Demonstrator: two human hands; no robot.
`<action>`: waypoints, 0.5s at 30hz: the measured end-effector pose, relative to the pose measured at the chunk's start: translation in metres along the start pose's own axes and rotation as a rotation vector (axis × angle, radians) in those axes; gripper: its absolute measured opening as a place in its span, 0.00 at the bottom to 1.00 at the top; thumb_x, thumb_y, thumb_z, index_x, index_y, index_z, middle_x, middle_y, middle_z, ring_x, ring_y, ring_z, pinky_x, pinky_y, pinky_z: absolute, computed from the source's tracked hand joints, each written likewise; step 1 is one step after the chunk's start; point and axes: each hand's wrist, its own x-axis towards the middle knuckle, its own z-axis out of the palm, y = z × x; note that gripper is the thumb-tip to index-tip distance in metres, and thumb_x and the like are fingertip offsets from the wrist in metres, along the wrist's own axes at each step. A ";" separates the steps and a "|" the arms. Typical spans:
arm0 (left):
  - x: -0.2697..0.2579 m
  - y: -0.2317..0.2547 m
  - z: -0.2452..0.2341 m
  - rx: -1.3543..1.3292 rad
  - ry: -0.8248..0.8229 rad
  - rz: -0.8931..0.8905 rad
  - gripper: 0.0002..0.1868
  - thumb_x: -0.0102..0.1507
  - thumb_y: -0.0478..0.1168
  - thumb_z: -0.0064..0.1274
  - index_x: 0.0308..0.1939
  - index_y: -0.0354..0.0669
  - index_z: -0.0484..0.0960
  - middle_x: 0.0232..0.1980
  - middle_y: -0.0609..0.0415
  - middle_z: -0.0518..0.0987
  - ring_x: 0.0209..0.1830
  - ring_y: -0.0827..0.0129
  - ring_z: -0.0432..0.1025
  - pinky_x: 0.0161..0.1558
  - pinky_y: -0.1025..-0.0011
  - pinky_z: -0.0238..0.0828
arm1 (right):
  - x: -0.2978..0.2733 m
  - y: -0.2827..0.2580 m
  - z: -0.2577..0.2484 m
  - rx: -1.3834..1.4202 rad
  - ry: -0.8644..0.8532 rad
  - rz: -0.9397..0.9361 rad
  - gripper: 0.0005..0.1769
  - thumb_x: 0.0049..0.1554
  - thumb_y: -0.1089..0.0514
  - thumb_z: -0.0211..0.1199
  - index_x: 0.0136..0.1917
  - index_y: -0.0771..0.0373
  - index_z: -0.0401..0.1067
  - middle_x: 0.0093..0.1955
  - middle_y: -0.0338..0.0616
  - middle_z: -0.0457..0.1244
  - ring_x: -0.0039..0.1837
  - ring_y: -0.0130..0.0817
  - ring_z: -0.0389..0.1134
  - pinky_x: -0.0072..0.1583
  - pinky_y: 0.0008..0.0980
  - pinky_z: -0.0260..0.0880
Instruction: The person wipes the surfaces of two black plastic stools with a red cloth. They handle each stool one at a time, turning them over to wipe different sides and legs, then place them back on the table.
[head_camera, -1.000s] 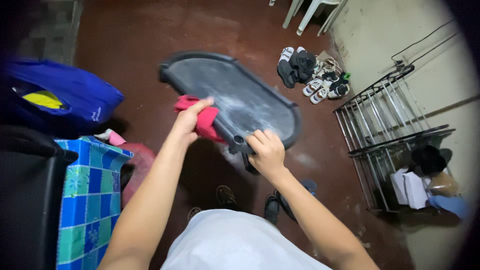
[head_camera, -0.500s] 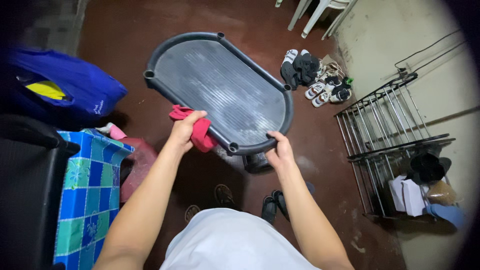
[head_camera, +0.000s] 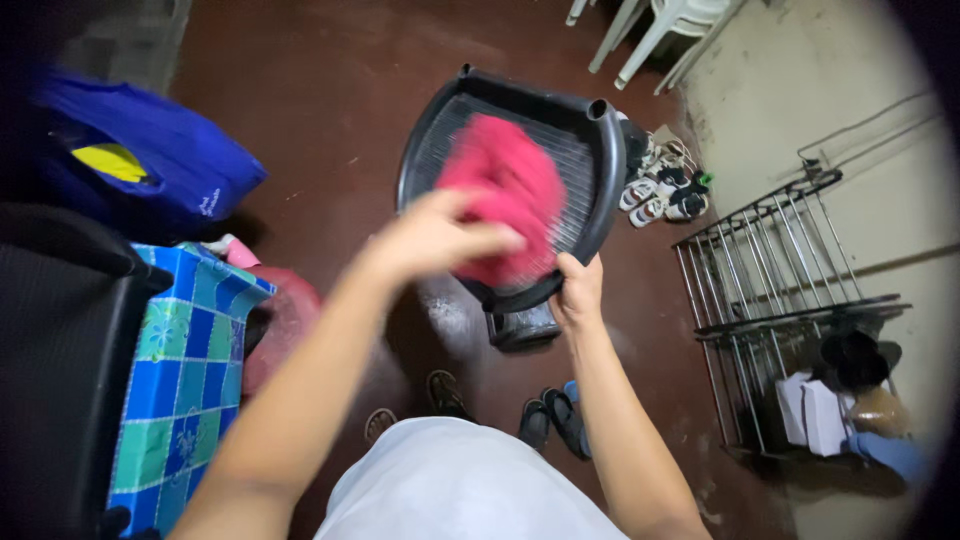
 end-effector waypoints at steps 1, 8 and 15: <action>0.001 0.005 0.021 0.177 0.025 0.079 0.37 0.47 0.59 0.69 0.56 0.49 0.84 0.63 0.41 0.75 0.63 0.50 0.70 0.63 0.59 0.66 | -0.004 0.000 0.008 0.046 -0.044 0.010 0.19 0.52 0.70 0.55 0.59 0.69 0.68 0.54 0.45 0.67 0.54 0.38 0.70 0.55 0.35 0.72; 0.003 -0.052 0.111 0.257 0.218 0.503 0.30 0.51 0.53 0.67 0.56 0.49 0.85 0.67 0.43 0.73 0.69 0.46 0.64 0.65 0.47 0.59 | -0.034 -0.018 0.023 0.232 -0.169 0.068 0.21 0.60 0.60 0.57 0.65 0.69 0.67 0.62 0.50 0.67 0.61 0.41 0.71 0.63 0.41 0.73; 0.032 -0.128 0.016 0.700 0.399 0.339 0.20 0.46 0.58 0.70 0.39 0.61 0.88 0.44 0.56 0.84 0.50 0.54 0.77 0.53 0.53 0.72 | -0.067 -0.051 0.013 0.025 -0.087 0.081 0.23 0.48 0.74 0.54 0.58 0.73 0.70 0.50 0.47 0.67 0.50 0.39 0.70 0.53 0.37 0.74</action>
